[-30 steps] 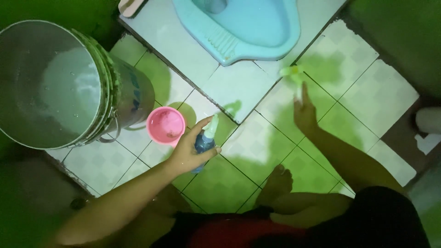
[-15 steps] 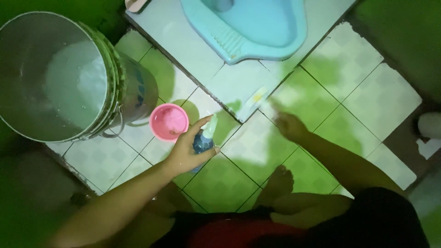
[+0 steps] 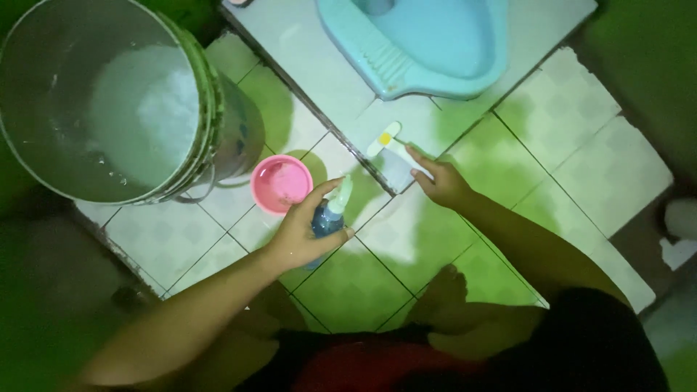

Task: The person scrubs a tiled floor area next to a basin using a small brush and liquid soap. They repeatedly apply soap and scrub the same spot, then rinse the brush with water from a pink scoop taken from a bucket.

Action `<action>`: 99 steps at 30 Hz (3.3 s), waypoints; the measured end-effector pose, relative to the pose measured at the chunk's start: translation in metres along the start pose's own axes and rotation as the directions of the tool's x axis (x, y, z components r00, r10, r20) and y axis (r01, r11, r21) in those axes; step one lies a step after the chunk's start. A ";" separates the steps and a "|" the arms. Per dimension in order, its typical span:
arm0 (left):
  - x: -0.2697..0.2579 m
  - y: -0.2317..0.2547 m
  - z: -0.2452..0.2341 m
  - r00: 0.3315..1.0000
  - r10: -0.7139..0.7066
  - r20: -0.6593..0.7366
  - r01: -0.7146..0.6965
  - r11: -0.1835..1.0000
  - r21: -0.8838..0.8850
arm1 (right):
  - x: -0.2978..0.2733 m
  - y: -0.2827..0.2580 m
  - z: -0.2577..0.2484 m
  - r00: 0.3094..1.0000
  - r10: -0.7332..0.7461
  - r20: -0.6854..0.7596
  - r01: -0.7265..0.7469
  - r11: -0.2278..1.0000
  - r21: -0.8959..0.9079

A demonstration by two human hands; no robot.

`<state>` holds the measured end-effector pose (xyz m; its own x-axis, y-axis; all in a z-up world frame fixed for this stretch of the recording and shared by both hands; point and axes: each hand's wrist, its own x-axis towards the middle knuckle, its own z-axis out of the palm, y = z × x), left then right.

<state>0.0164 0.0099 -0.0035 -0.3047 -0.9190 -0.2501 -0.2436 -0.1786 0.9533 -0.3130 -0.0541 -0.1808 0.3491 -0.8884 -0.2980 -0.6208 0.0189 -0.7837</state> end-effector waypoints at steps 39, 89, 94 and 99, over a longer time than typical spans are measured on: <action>-0.003 0.016 -0.025 0.995 0.096 -0.010 -0.096 0.995 -0.025 | 0.138 -0.129 0.016 0.996 -0.092 -0.023 0.071 0.889 -0.452; 0.009 0.032 -0.064 0.996 -0.006 -0.092 -0.015 0.975 -0.222 | 0.166 -0.104 0.049 0.981 0.019 -0.193 -0.044 0.991 -0.125; 0.008 0.031 -0.063 0.989 0.050 -0.136 -0.075 0.979 -0.188 | 0.247 -0.147 0.045 0.991 0.120 -0.062 -0.126 0.985 -0.118; 0.009 0.033 -0.063 0.994 -0.013 -0.107 -0.016 0.965 -0.261 | 0.228 -0.143 0.062 0.987 -0.046 -0.151 0.028 0.992 -0.123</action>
<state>0.0633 -0.0261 0.0367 -0.2018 -0.9489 -0.2425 0.0104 -0.2497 0.9683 -0.1014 -0.2310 -0.1703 0.2677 -0.9474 -0.1756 -0.6927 -0.0625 -0.7185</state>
